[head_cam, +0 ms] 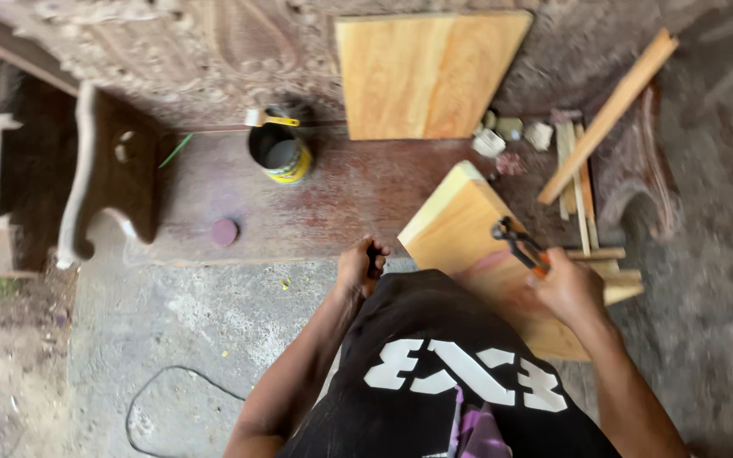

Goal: The person carries a wooden board to a workbench, then uses pincers to pull nails out of the board and a thin wooden strip, repositioning the board between pulls. They hammer the strip flat against the board and finally lift and carry the board away.

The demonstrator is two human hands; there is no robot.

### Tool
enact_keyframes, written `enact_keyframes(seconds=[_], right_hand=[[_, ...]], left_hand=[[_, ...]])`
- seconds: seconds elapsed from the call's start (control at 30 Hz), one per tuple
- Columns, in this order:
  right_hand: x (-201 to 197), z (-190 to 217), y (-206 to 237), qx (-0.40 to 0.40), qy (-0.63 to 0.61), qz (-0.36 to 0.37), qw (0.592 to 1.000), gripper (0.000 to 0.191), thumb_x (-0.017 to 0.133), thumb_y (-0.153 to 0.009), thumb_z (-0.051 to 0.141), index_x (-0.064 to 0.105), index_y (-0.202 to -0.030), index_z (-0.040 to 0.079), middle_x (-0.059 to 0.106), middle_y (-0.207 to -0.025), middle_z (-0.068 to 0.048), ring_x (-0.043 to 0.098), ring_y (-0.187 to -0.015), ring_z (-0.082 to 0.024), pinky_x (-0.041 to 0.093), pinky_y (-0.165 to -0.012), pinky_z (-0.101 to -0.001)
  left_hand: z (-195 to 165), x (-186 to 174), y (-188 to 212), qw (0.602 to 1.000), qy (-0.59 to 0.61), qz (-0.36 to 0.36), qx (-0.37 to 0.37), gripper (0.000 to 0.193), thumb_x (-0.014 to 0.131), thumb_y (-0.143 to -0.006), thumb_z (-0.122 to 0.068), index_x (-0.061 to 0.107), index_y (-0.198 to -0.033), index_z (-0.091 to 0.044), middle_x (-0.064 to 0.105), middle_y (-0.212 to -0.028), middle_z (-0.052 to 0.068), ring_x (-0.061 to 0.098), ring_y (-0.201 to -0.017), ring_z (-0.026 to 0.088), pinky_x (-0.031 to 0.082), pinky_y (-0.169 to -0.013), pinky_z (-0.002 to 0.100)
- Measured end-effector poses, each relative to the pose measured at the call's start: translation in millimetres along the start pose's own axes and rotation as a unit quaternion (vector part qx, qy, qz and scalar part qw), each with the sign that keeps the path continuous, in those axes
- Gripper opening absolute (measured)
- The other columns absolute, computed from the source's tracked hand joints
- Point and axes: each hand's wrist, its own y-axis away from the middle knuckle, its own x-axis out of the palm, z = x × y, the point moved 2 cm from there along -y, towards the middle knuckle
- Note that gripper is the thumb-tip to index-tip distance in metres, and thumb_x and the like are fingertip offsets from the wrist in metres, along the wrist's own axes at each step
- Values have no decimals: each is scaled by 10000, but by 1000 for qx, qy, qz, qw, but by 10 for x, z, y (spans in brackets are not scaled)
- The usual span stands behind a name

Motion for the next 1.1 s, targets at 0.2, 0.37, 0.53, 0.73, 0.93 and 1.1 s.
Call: enact_keyframes(seconds=[0.2, 0.37, 0.53, 0.73, 0.93, 1.1], right_hand=[[1, -1091, 1408, 178, -58, -76, 979, 346, 811, -851, 269, 664, -1055, 31, 727, -917, -226, 698, -874, -444, 552, -780, -517], [587, -1794, 2571, 342, -142, -111, 922, 366, 860, -815, 197, 635, -1012, -15, 718, -891, -190, 705, -810, -381, 559, -762, -467], [1444, -2618, 3064, 389, -179, -198, 882, 408, 927, -799, 181, 603, -950, -15, 666, -855, -149, 649, -756, -302, 550, -731, -430], [2549, -3606, 2898, 546, -426, -253, 675, 392, 845, -740, 46, 484, -879, 108, 557, -780, -20, 550, -638, -157, 453, -545, -356], [2842, -3798, 2186, 558, -476, -333, 593, 383, 837, -663, 3, 518, -857, 92, 559, -741, -10, 545, -603, -162, 445, -515, -376], [2674, -3876, 1432, 565, -320, -318, 691, 319, 846, -673, 101, 606, -860, 5, 675, -758, -119, 670, -633, -268, 541, -596, -449]], left_hand=[[243, 631, -19, 979, -194, 67, 14, 300, 496, -950, -227, 671, -768, -65, 580, -642, 58, 506, -524, 161, 399, -480, 321], [522, 986, 144, 958, -252, 135, -36, 337, 485, -1040, -272, 600, -806, -58, 575, -691, 79, 506, -581, 176, 391, -508, 327], [838, 1340, 475, 941, -288, 138, -111, 278, 509, -1055, -234, 608, -863, -59, 606, -752, 81, 538, -633, 175, 449, -579, 331], [905, 1449, 814, 946, -271, 150, -100, 353, 530, -1147, -286, 560, -848, -101, 455, -643, -4, 385, -518, 102, 314, -461, 271], [623, 1206, 1192, 938, -344, 36, -29, 256, 549, -1072, -244, 605, -902, -61, 605, -774, 88, 499, -626, 172, 411, -579, 304], [559, 1078, 1441, 957, -288, -31, -9, 249, 550, -1086, -227, 592, -905, -62, 646, -849, 117, 548, -693, 203, 451, -626, 326]])
